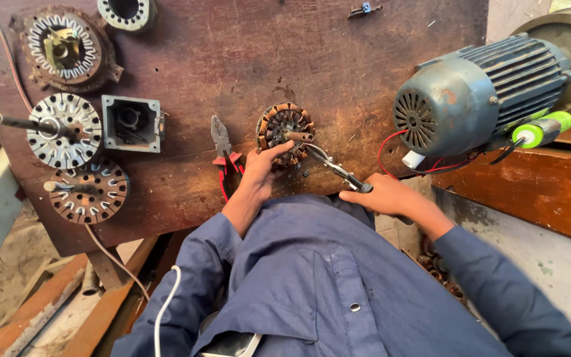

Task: The person uses pliers to cut and remove copper windings from a motor armature on a workbench. The person repeatedly rotates the armature and snips the wires, leaving copper debris on the table.

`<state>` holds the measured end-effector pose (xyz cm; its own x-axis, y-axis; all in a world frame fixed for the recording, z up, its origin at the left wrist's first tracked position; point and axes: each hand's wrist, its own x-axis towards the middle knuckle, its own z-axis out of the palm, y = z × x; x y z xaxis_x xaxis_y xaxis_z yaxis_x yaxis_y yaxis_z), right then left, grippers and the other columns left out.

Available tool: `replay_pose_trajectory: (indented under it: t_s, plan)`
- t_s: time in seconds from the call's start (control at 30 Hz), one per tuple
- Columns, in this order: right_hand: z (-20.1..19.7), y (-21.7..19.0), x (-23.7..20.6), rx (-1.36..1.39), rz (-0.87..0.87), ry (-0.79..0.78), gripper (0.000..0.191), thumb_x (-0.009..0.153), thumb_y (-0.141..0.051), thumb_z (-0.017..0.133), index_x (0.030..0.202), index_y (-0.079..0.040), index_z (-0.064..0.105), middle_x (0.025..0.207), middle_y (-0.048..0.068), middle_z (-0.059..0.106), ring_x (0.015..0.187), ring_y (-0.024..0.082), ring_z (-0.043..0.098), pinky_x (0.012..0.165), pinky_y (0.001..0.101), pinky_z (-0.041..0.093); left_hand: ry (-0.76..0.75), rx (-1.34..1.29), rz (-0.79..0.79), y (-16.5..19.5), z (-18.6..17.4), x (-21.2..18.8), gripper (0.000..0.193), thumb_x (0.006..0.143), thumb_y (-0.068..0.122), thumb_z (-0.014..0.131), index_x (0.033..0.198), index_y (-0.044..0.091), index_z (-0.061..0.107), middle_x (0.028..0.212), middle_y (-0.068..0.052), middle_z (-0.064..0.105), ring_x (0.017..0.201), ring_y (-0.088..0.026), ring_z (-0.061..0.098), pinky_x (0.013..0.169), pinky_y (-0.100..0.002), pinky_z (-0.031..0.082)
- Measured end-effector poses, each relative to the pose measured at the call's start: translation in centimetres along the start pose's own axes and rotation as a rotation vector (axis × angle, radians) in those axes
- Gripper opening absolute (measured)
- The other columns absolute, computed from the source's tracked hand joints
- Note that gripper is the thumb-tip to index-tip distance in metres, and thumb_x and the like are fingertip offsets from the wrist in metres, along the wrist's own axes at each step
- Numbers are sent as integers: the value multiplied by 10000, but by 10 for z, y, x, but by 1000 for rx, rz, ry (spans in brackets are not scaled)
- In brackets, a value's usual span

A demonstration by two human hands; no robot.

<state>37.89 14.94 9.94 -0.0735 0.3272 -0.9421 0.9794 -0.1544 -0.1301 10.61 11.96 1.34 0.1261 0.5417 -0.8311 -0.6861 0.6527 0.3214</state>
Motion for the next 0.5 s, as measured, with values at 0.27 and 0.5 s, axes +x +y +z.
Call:
replay_pose_trajectory:
  t_s: [0.27, 0.5]
  plan:
    - [-5, -14, 19, 362, -91, -254, 555, 828, -540, 723, 891, 11, 755, 721, 73, 758, 664, 214, 751, 649, 375, 598, 53, 138, 191, 4, -2, 6, 375, 723, 102, 879, 1074, 39, 763, 965, -40, 776, 820, -133, 724, 728, -309, 591]
    - [-7, 6, 11, -175, -278, 182, 453, 773, -494, 796, 849, -48, 782, 702, 164, 737, 682, 287, 715, 664, 444, 547, -56, 336, 208, 6, -6, 2, 394, 676, 45, 875, 1053, 20, 764, 958, -58, 789, 816, -147, 745, 761, -314, 615]
